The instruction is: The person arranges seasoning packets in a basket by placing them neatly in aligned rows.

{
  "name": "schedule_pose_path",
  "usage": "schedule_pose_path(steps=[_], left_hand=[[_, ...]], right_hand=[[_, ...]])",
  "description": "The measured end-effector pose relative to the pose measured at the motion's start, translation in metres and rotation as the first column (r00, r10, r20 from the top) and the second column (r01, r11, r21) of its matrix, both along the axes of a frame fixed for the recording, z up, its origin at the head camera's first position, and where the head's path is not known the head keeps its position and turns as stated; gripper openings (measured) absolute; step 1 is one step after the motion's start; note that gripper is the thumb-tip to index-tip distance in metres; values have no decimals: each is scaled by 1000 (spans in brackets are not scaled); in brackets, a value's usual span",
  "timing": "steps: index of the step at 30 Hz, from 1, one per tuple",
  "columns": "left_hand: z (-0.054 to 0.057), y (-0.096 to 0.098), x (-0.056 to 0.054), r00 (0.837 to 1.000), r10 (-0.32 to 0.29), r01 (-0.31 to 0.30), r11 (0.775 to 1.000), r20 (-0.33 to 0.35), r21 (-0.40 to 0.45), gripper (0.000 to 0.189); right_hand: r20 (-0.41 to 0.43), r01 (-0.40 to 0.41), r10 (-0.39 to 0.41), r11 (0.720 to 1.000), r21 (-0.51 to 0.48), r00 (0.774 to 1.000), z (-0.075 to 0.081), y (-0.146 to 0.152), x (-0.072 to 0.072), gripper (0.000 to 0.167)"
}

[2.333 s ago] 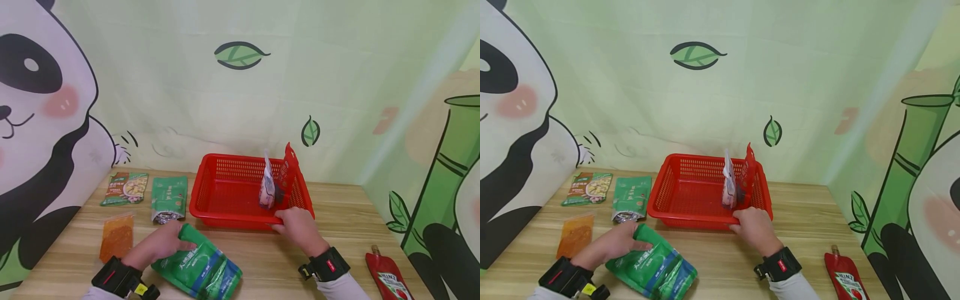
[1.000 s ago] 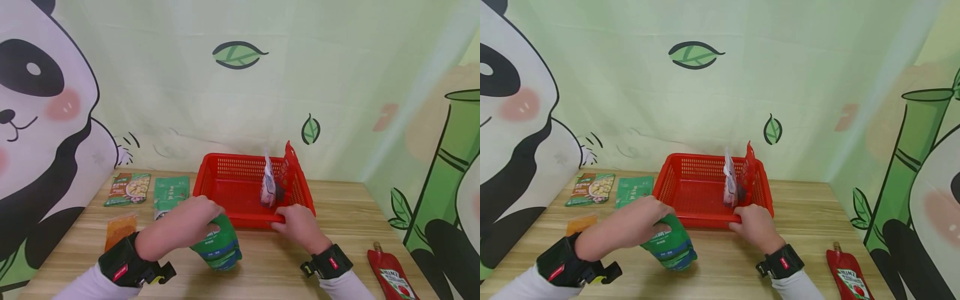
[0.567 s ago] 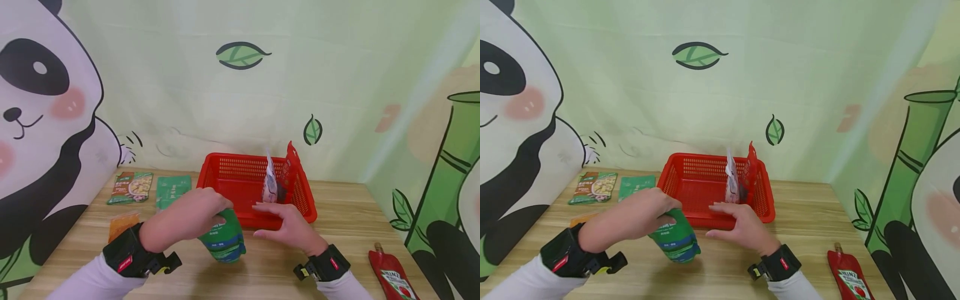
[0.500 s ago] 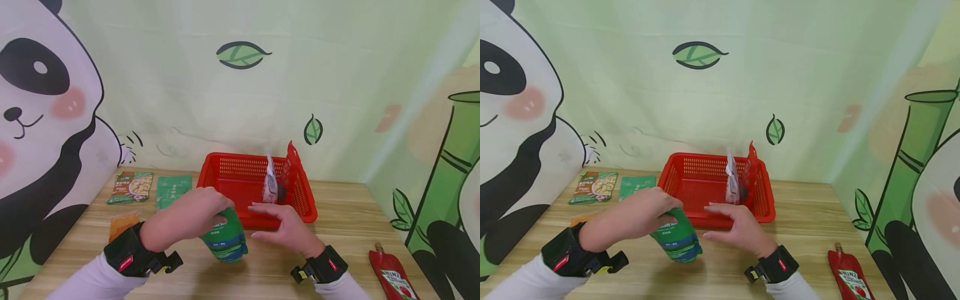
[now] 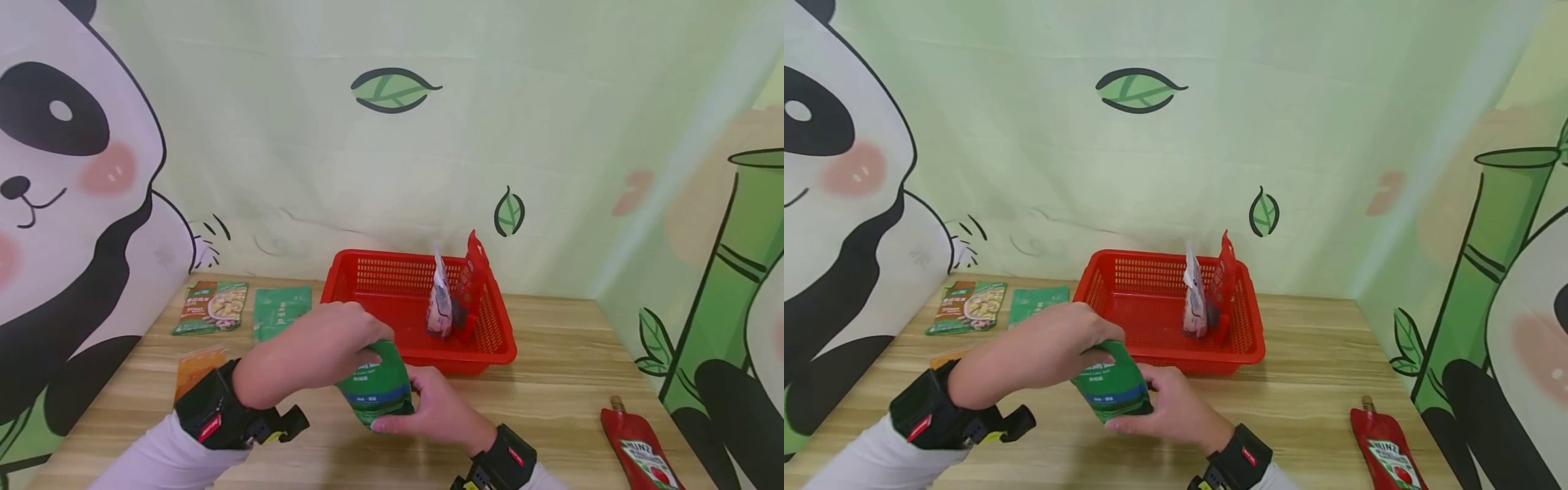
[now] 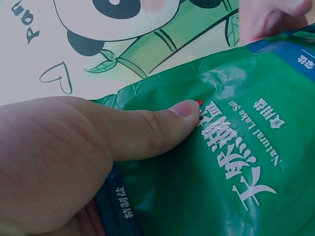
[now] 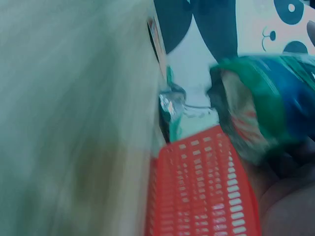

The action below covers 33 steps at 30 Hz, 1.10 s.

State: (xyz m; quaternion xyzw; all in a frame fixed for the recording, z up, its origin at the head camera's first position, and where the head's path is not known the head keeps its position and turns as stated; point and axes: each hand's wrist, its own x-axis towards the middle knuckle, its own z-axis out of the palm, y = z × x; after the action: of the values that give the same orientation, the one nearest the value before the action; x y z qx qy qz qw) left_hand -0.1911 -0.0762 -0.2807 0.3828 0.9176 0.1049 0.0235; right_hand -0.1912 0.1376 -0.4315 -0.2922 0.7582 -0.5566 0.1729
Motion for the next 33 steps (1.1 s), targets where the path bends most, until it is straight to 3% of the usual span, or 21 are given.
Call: schedule_pose_path(steps=[7, 13, 20, 25, 27, 29, 33], left_hand=[[3, 3, 1, 999, -35, 35, 999, 4, 1, 25], [3, 4, 0, 997, -64, 64, 998, -31, -2, 21], [2, 6, -2, 999, -24, 23, 1000, -30, -16, 28], [-2, 10, -3, 992, -21, 14, 998, -127, -59, 28], [-6, 11, -3, 978, -32, 22, 998, -205, -52, 29], [-12, 12, -2, 951, -35, 33, 999, -308, -9, 31], [-22, 13, 0, 856, 10, 73, 987, -517, 140, 39]], right_hand=[[41, 38, -37, 998, -43, 998, -6, -10, 5, 59], [74, 71, -66, 995, -67, 995, -9, -17, 8, 59], [80, 133, -128, 989, -58, 989, -11, -20, 8, 55], [99, 176, -169, 982, -65, 981, -12, -21, 7, 56], [107, 201, -193, 977, -68, 975, -12, -21, 7, 56], [104, 227, -220, 971, -69, 970, -12, -20, 6, 57], [95, 285, -278, 955, -77, 956, -11, -21, 4, 56]])
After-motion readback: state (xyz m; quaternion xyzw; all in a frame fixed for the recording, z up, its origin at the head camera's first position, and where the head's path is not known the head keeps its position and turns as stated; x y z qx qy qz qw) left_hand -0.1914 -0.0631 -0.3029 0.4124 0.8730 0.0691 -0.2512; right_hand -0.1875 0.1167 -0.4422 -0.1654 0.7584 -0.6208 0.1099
